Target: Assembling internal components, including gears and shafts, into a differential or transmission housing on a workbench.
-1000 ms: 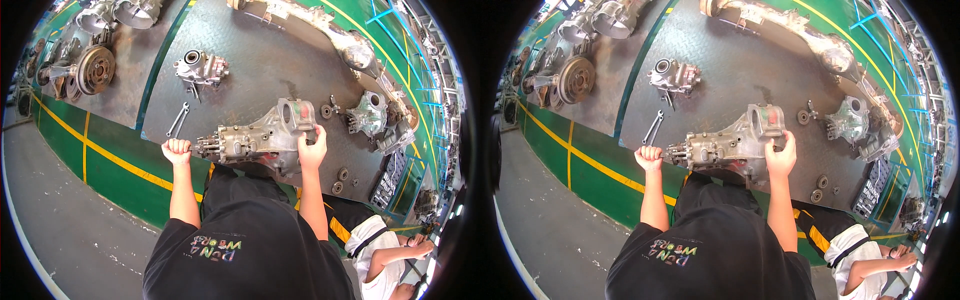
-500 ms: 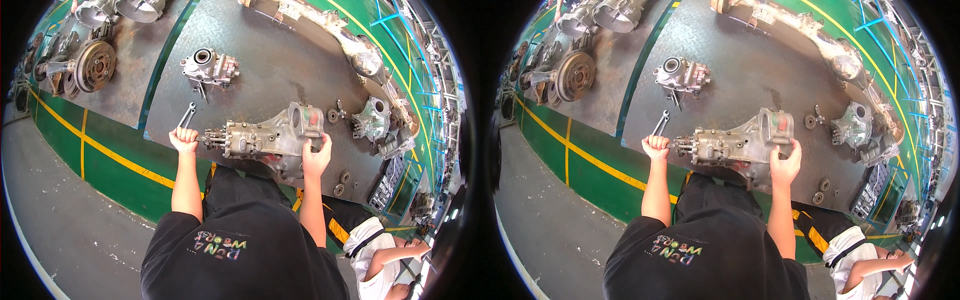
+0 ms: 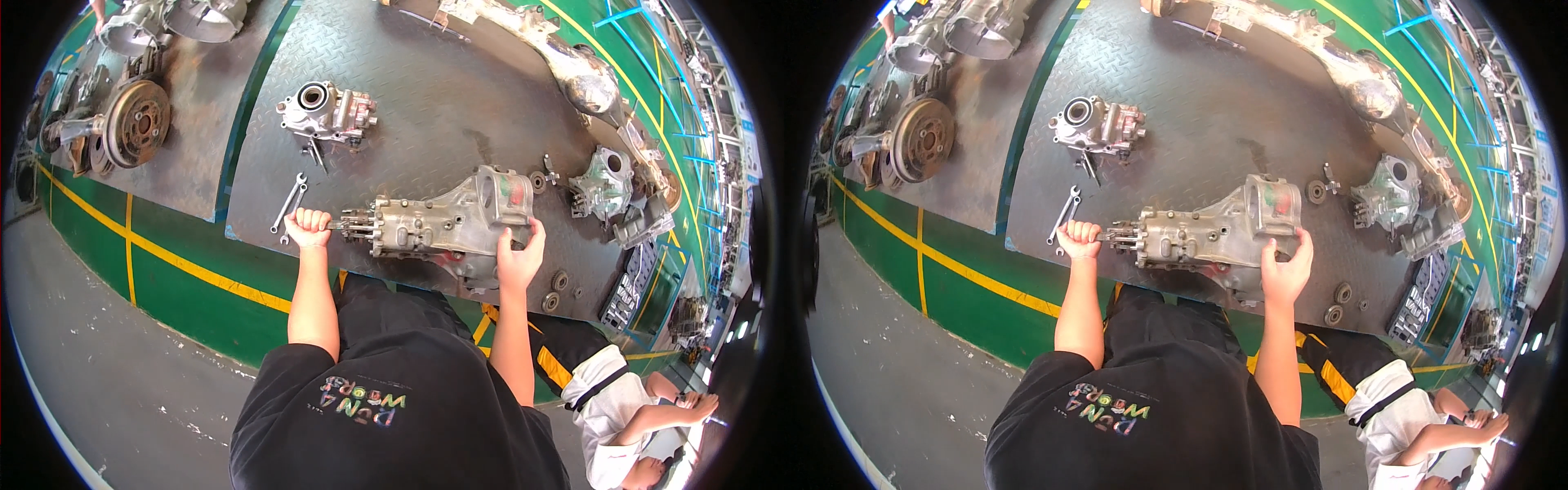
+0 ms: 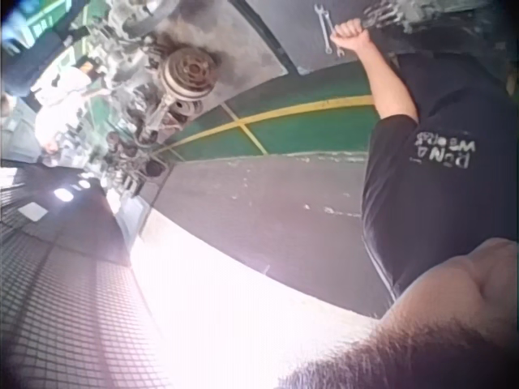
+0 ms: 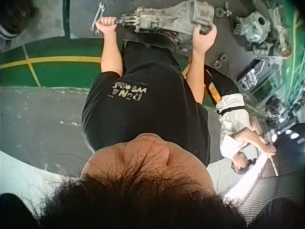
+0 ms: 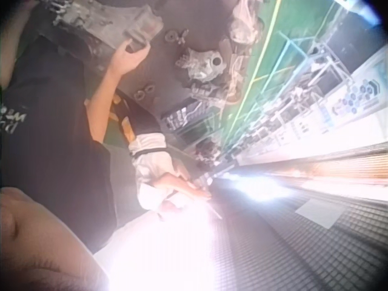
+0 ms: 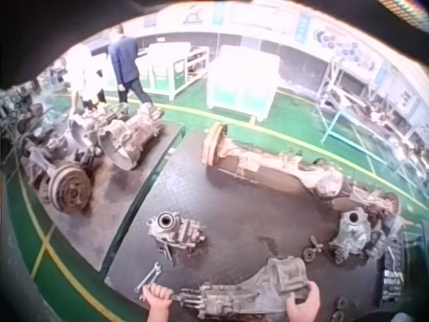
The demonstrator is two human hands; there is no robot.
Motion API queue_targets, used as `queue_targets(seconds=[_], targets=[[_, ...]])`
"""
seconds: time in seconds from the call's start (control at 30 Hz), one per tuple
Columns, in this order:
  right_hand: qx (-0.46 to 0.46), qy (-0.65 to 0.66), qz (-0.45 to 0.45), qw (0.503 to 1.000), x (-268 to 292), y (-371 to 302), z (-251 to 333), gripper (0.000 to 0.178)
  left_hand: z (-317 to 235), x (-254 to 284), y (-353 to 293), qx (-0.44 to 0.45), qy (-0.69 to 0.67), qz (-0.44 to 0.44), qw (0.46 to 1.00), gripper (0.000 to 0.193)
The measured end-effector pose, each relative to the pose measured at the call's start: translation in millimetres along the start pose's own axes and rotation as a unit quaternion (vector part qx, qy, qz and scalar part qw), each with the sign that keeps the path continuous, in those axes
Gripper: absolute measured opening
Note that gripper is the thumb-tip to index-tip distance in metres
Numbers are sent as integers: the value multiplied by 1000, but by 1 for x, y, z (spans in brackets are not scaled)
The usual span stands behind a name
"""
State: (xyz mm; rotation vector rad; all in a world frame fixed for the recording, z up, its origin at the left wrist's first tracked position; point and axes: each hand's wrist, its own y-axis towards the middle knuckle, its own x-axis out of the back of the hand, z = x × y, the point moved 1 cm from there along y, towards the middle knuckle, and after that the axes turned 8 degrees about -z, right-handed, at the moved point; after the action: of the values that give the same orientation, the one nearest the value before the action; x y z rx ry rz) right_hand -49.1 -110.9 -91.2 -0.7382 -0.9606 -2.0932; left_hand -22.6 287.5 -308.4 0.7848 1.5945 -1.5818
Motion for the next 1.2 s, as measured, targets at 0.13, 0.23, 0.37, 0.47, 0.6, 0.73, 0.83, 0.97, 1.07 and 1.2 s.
queue_targets(seconds=[0.13,0.23,0.37,0.47,0.6,0.73,0.83,0.97,1.07,1.2], targets=[[19,-12,-1,1000,-4,1,2,52,-3,11,2,9,-22,39,999,43],[24,-16,7,1000,-2,1,1,53,-3,9,2,10,-20,30,999,43],[20,-14,24,999,-4,10,10,54,-5,5,0,-3,-8,-11,1000,43],[22,-23,22,999,-4,9,9,54,-3,2,-3,1,-2,-20,1000,42],[-7,-4,29,1000,-4,9,12,53,-6,5,0,6,24,-25,999,38],[-8,-4,24,1000,-5,8,12,53,-13,4,-2,-47,130,-185,973,32],[8,-12,11,1000,-6,9,9,53,-17,-3,-6,-54,291,-243,924,27],[31,-12,-5,999,-14,18,9,51,-41,7,-12,-41,688,-191,699,23],[44,-9,-20,999,-18,30,14,48,-36,1,-20,-66,702,-206,678,28],[63,4,-10,998,-25,42,17,46,-34,4,-34,-76,749,-219,621,27]])
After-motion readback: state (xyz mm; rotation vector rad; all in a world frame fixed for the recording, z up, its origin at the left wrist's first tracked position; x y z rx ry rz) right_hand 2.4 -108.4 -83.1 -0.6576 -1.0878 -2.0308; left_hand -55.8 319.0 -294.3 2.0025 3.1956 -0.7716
